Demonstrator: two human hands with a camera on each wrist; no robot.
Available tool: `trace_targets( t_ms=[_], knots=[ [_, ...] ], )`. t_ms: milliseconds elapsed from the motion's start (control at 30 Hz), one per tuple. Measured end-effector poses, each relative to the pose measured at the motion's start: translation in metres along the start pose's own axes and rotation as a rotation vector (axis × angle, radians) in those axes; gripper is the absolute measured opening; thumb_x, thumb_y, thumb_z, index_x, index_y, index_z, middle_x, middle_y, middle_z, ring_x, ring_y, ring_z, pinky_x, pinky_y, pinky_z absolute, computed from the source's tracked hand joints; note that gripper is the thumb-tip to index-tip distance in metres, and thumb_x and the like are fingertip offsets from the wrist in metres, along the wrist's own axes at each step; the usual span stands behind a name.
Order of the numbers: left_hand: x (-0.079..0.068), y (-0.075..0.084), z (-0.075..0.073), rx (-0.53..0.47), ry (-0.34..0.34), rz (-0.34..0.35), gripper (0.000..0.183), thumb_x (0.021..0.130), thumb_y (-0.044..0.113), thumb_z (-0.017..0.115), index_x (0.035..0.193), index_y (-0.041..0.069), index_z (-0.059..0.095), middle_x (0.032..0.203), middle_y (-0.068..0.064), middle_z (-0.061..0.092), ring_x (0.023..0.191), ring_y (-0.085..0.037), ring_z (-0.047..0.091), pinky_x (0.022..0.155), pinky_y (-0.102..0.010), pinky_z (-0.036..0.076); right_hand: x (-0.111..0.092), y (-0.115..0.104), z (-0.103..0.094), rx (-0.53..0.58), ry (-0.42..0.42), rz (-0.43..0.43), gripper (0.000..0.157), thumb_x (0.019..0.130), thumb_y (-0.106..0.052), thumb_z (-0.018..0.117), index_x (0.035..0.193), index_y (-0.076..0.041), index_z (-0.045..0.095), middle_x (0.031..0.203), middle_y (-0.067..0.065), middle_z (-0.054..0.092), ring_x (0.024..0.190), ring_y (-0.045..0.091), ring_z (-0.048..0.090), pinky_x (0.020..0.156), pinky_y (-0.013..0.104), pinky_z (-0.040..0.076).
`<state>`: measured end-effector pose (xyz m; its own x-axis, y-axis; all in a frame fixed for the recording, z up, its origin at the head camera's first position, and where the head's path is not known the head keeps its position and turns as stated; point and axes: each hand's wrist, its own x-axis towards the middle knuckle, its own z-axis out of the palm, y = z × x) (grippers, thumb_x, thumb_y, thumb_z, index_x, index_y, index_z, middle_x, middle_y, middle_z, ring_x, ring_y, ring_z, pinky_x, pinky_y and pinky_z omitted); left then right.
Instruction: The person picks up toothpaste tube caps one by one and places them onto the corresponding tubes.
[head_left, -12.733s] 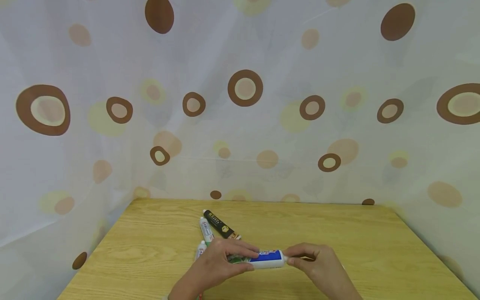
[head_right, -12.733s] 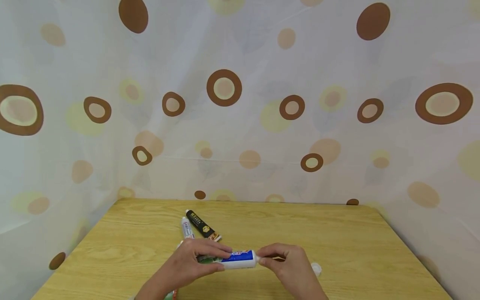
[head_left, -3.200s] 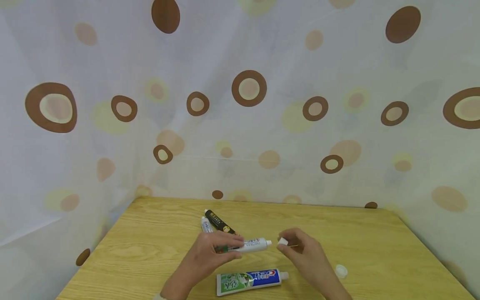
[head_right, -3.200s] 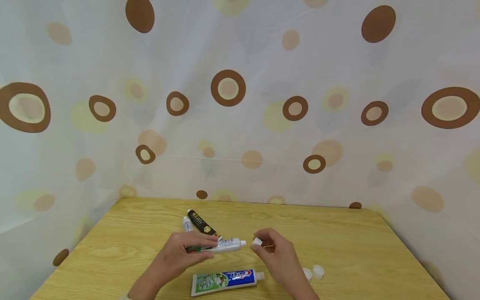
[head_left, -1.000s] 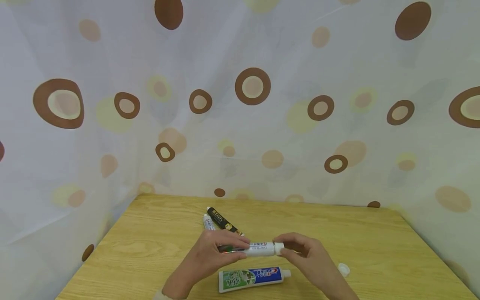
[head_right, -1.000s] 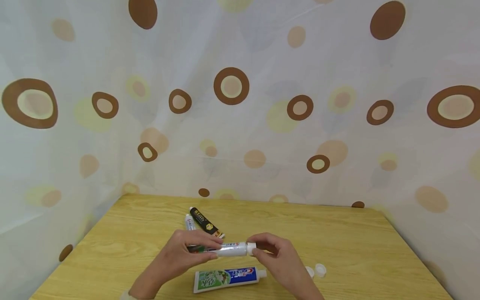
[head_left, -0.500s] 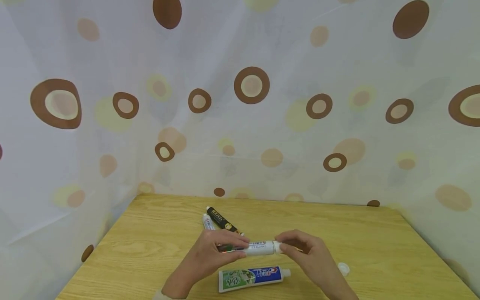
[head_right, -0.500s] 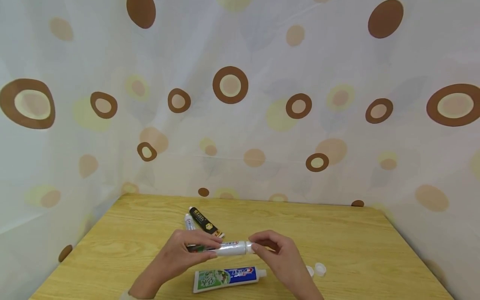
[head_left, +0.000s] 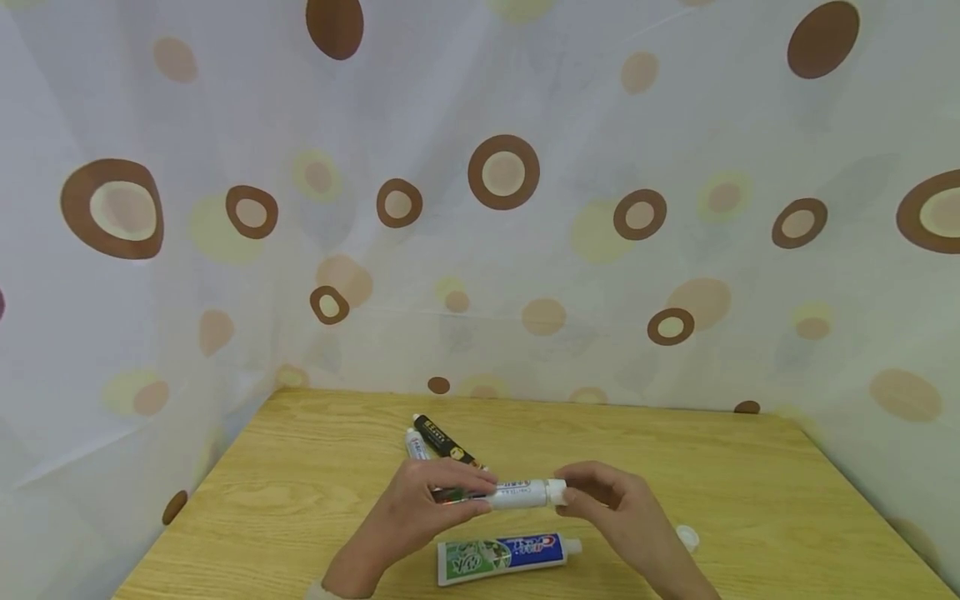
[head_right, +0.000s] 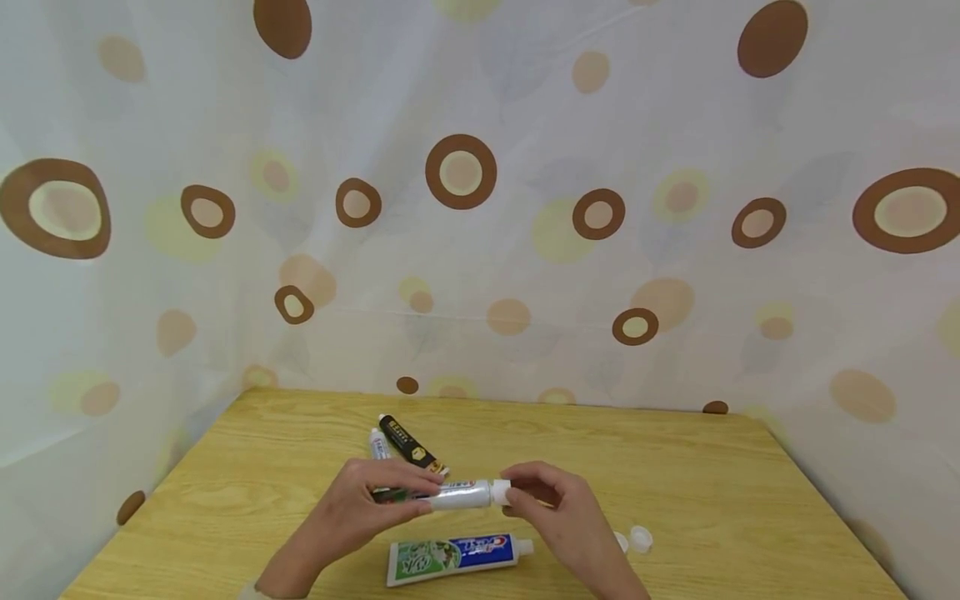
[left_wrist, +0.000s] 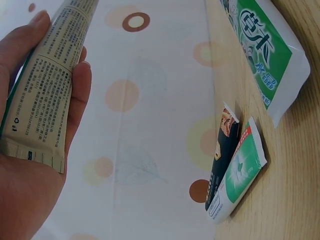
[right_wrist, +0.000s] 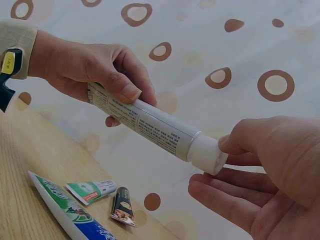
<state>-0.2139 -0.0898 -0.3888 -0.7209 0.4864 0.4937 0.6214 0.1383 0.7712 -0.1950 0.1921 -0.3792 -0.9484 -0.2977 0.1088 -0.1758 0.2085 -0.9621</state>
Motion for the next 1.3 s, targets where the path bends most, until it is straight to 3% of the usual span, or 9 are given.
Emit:
trace_targets(
  t_ms=[333, 667, 967, 1133, 1300],
  knots=[
    [-0.0003, 0.0018, 0.0013, -0.010, -0.009, 0.005, 0.022, 0.089, 0.024, 0.073, 0.105, 0.010, 0.078, 0.112, -0.009, 0.075, 0.104, -0.016, 0.071, 0.072, -0.024, 0.060, 0.0004, 0.0018, 0.0004, 0.036, -0.006, 0.021, 0.043, 0.100, -0.029, 0.060, 0.128, 0.003, 0.059, 0.122, 0.022, 0.064, 0.100, 0.022, 0.071, 0.086, 0.035, 0.060],
    [-0.0006, 0.0024, 0.0025, 0.020, -0.018, 0.053, 0.021, 0.090, 0.022, 0.073, 0.105, 0.009, 0.078, 0.111, -0.010, 0.075, 0.101, -0.015, 0.071, 0.070, -0.024, 0.060, -0.0025, 0.0006, 0.0031, -0.029, 0.069, -0.011, 0.031, 0.096, -0.026, 0.066, 0.118, -0.004, 0.066, 0.123, 0.017, 0.066, 0.103, 0.009, 0.069, 0.088, 0.027, 0.058],
    [-0.0012, 0.0025, 0.0028, 0.019, -0.014, 0.058, 0.020, 0.090, 0.021, 0.072, 0.105, 0.009, 0.078, 0.111, -0.010, 0.075, 0.100, -0.014, 0.072, 0.068, -0.024, 0.060, -0.0032, 0.0011, -0.0021, -0.041, -0.006, -0.020, 0.035, 0.097, -0.024, 0.064, 0.124, -0.002, 0.064, 0.126, 0.019, 0.065, 0.104, 0.010, 0.069, 0.088, 0.027, 0.058],
    [-0.0004, 0.0026, 0.0038, 0.049, -0.017, 0.090, 0.019, 0.091, 0.021, 0.072, 0.105, 0.009, 0.078, 0.110, -0.008, 0.076, 0.101, -0.014, 0.071, 0.066, -0.024, 0.060, -0.0024, 0.0013, -0.0014, -0.019, 0.030, 0.005, 0.036, 0.097, -0.026, 0.065, 0.127, -0.006, 0.062, 0.132, 0.017, 0.061, 0.107, 0.007, 0.067, 0.088, 0.026, 0.057],
    [0.0000, 0.0027, 0.0043, 0.030, -0.023, 0.076, 0.020, 0.091, 0.022, 0.072, 0.105, 0.009, 0.078, 0.111, -0.008, 0.076, 0.099, -0.013, 0.071, 0.067, -0.024, 0.060, -0.0020, 0.0002, -0.0005, -0.019, 0.061, 0.005, 0.035, 0.096, -0.027, 0.065, 0.124, -0.006, 0.063, 0.128, 0.015, 0.063, 0.106, 0.006, 0.067, 0.087, 0.025, 0.057]
  ],
)
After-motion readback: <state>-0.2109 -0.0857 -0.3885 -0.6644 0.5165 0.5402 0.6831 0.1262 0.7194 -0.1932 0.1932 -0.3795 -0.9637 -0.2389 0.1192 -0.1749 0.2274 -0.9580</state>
